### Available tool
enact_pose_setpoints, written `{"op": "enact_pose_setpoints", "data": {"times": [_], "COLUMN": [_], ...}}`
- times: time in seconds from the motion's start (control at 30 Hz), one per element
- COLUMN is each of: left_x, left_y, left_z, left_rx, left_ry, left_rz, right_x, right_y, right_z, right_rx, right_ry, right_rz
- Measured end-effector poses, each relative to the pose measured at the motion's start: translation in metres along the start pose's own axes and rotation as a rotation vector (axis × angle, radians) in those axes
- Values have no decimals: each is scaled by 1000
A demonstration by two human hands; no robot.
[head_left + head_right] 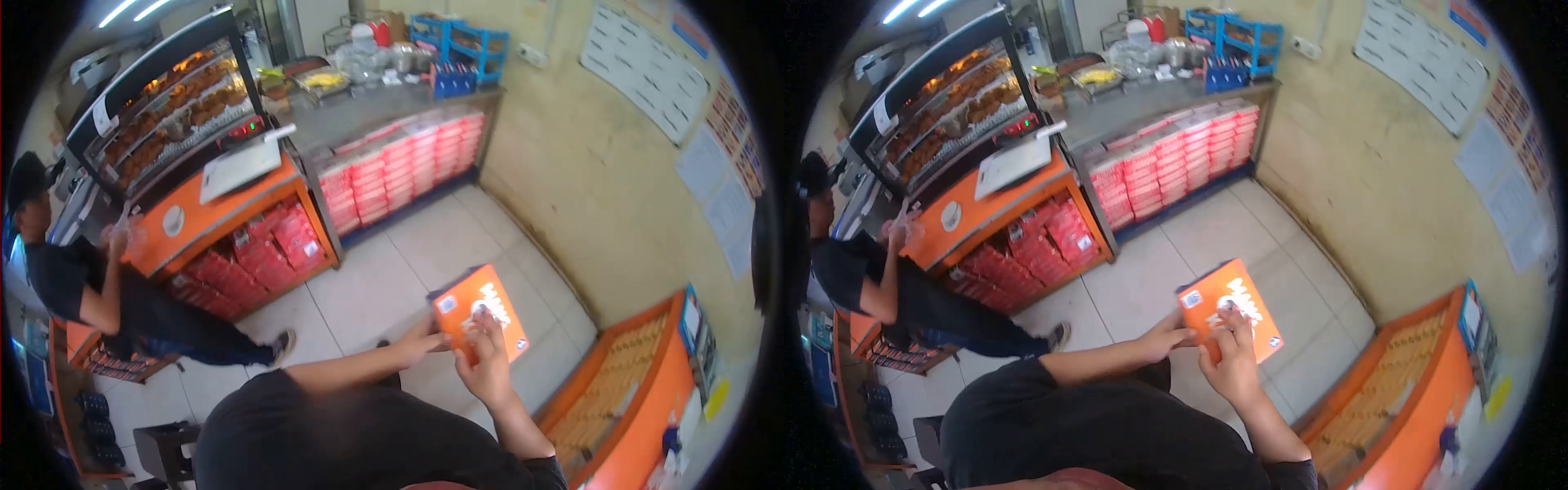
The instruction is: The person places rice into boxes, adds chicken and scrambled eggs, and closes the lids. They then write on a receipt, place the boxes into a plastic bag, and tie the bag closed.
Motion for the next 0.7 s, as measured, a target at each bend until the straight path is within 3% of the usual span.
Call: {"op": "enact_pose_setpoints", "data": {"times": [0.1, 0.13, 0.23, 0.3, 0.33, 0.37, 0.4, 0.47, 0.53, 0.57, 0.67, 0.7], "left_x": [30, 28, 43, 59, 62, 66, 78, 107, 142, 161, 207, 222], "left_y": [86, 103, 178, 214, 235, 257, 287, 302, 298, 302, 365, 387], "left_z": [-90, -109, -153, -183, -217, -252, -250, -265, -294, -310, -358, -382], "left_rx": [384, 469, 665, 649, 696, 746, 225, 140, -59, -154, -311, -274], "left_ry": [163, 227, 361, 429, 565, 701, 487, 404, 464, 494, 592, 639], "left_rz": [217, 193, 216, 295, 316, 337, 430, 411, 502, 562, 678, 730], "right_x": [128, 153, 240, 297, 324, 339, 355, 411, 467, 494, 626, 677], "right_y": [10, 12, 15, 28, 33, 54, 68, 85, 86, 87, 142, 183], "right_z": [56, 75, 109, 128, 131, 135, 135, 166, 207, 228, 259, 262], "right_rx": [-31, -69, 37, 806, 1195, 1577, 1955, 1827, 1410, 1468, 1769, 1491], "right_ry": [-61, -122, -178, -419, -520, -648, -769, -665, -615, -710, -541, -422], "right_rz": [54, 107, -15, 42, 61, 294, 532, 503, 422, 401, 198, 180]}}
Point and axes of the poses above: each hand's wrist, its own x-axis towards the middle knuckle, its own z-axis out of the palm, y = z × x, the point moved 7 cm from there along x, towards the middle knuckle, and after that the axes turned 1 degree about -y, right-handed, at the moved point
